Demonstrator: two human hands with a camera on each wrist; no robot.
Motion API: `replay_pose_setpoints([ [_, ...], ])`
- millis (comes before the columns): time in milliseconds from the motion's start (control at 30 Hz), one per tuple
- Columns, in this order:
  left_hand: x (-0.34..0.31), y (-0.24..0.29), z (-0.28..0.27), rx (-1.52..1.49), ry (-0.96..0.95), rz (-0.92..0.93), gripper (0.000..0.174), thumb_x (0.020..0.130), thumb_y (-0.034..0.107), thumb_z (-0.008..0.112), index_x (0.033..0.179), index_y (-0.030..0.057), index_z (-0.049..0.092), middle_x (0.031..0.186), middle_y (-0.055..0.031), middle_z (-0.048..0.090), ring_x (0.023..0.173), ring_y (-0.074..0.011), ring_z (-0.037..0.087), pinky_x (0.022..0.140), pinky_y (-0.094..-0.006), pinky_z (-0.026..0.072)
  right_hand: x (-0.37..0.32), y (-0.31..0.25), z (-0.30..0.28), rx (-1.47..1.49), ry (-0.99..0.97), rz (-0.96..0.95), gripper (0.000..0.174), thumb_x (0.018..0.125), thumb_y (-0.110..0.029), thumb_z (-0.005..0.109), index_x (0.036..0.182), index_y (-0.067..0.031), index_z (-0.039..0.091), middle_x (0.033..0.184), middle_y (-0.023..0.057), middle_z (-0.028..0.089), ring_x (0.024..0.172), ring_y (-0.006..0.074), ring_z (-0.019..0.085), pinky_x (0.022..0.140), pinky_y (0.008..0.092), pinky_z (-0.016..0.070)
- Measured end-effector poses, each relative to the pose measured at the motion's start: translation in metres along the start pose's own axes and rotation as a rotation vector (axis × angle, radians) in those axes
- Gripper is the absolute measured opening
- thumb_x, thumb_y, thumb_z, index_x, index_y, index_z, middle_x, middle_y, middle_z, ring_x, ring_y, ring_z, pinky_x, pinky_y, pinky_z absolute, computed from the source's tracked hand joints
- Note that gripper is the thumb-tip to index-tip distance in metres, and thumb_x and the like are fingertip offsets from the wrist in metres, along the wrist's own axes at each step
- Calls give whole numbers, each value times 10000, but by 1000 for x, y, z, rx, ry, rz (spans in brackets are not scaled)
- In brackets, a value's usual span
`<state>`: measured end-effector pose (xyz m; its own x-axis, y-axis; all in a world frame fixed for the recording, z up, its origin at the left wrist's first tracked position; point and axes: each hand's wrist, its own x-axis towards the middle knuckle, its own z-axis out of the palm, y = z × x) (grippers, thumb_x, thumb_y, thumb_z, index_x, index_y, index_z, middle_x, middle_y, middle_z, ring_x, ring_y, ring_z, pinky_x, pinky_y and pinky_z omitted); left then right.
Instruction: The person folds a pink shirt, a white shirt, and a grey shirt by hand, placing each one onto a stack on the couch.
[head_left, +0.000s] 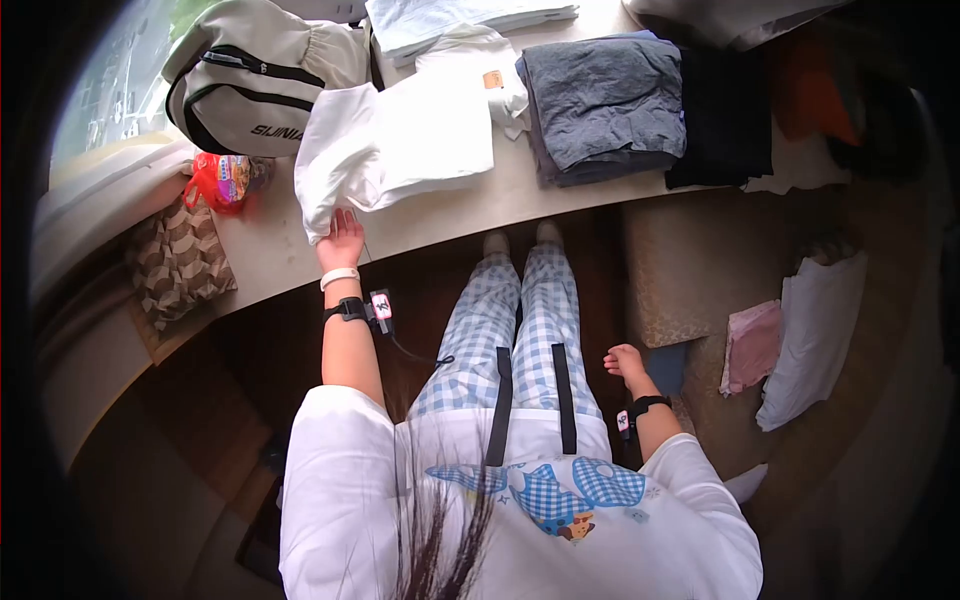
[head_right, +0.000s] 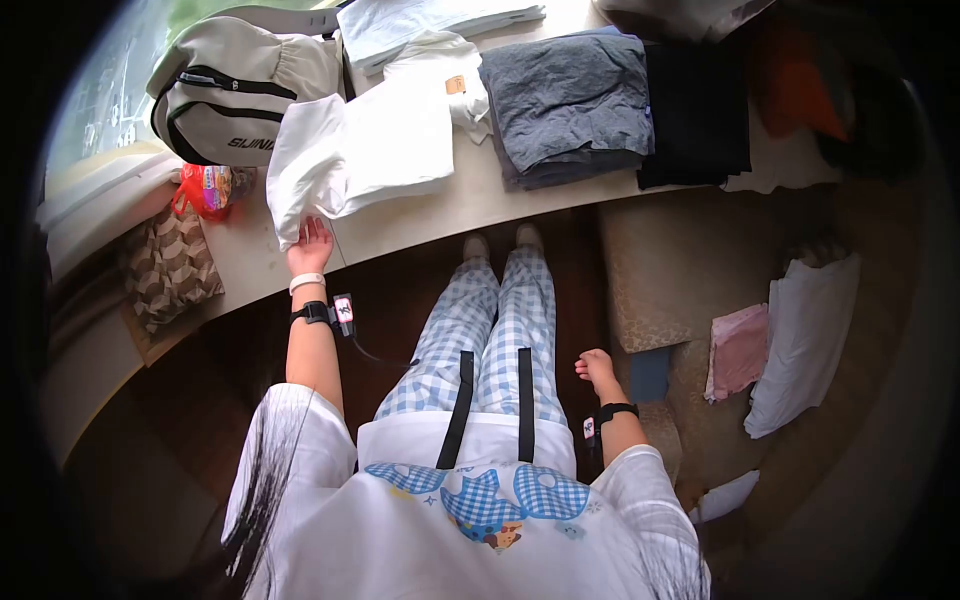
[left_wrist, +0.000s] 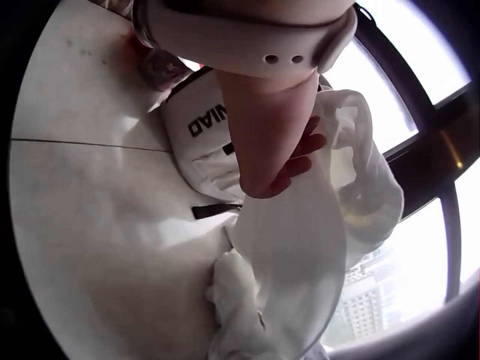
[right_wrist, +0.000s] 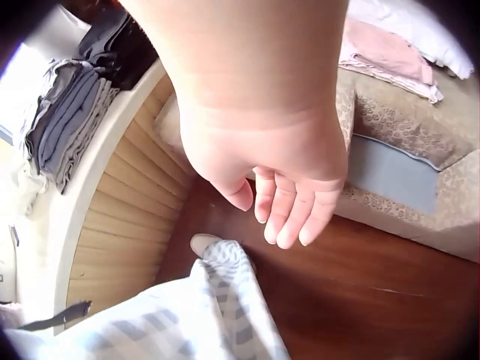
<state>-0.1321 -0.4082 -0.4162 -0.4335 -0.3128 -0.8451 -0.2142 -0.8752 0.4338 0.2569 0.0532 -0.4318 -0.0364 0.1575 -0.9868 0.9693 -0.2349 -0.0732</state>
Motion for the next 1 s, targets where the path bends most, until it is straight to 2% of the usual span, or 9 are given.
replay_pose_setpoints([
  [33,-1,-9,-6,30,316,48,379,902,357,305,1065,57,469,1075,-94,537,992,-243,526,836,-395,366,0,-6,7,28,-24,-21,105,829,-162,508,867,-68,536,745,67,604,623,149,589,555,271,497],
  [100,5,-48,0,192,291,-118,388,886,382,325,1080,64,436,1047,-97,511,964,-230,521,814,-376,376,-4,-20,16,56,-62,-40,117,839,-162,496,885,-62,534,767,78,606,644,158,592,575,272,499],
  [233,-12,-145,63,634,-149,-256,400,802,277,534,1122,59,434,1019,-98,523,893,-230,537,764,-336,406,-26,-33,25,101,-83,-73,110,855,-154,484,880,-57,529,762,68,600,637,140,575,570,253,480],
  [367,-3,-228,129,1096,-857,323,409,738,231,630,1100,57,553,902,-118,578,918,-247,509,842,-307,398,-42,-23,17,117,-31,-87,119,869,-156,471,885,-56,532,764,61,599,645,127,574,577,243,479],
  [467,4,-264,168,1661,-699,738,478,696,213,633,1141,62,551,972,-199,564,1000,-310,446,863,-312,381,-56,-2,5,150,47,-93,117,867,-150,469,896,-55,531,772,66,600,644,133,578,581,248,485],
  [567,10,-275,182,1728,-373,413,495,670,220,600,1138,63,558,1126,-321,435,1098,-404,307,890,-326,360,-66,27,-8,223,125,-86,122,860,-144,465,920,-58,528,782,78,607,655,152,594,580,263,499],
  [800,-4,-209,118,2032,-111,1198,203,701,160,573,895,102,587,1116,-138,463,1027,-327,476,869,-465,338,-72,67,-4,171,130,47,140,859,-171,467,916,-62,532,772,74,606,658,157,594,557,264,503],
  [900,-29,-148,85,2741,-132,659,338,755,239,561,1088,183,581,1245,-129,390,1157,-359,387,1016,-540,171,-73,64,4,144,82,72,127,851,-171,479,900,-68,534,772,71,605,658,161,590,571,275,501],
  [1000,-25,-109,46,2815,-205,361,381,748,245,584,1117,156,558,1294,-131,360,1110,-335,475,991,-502,272,-64,48,14,106,25,45,117,845,-170,489,890,-71,531,774,70,604,658,162,584,586,282,495],
])
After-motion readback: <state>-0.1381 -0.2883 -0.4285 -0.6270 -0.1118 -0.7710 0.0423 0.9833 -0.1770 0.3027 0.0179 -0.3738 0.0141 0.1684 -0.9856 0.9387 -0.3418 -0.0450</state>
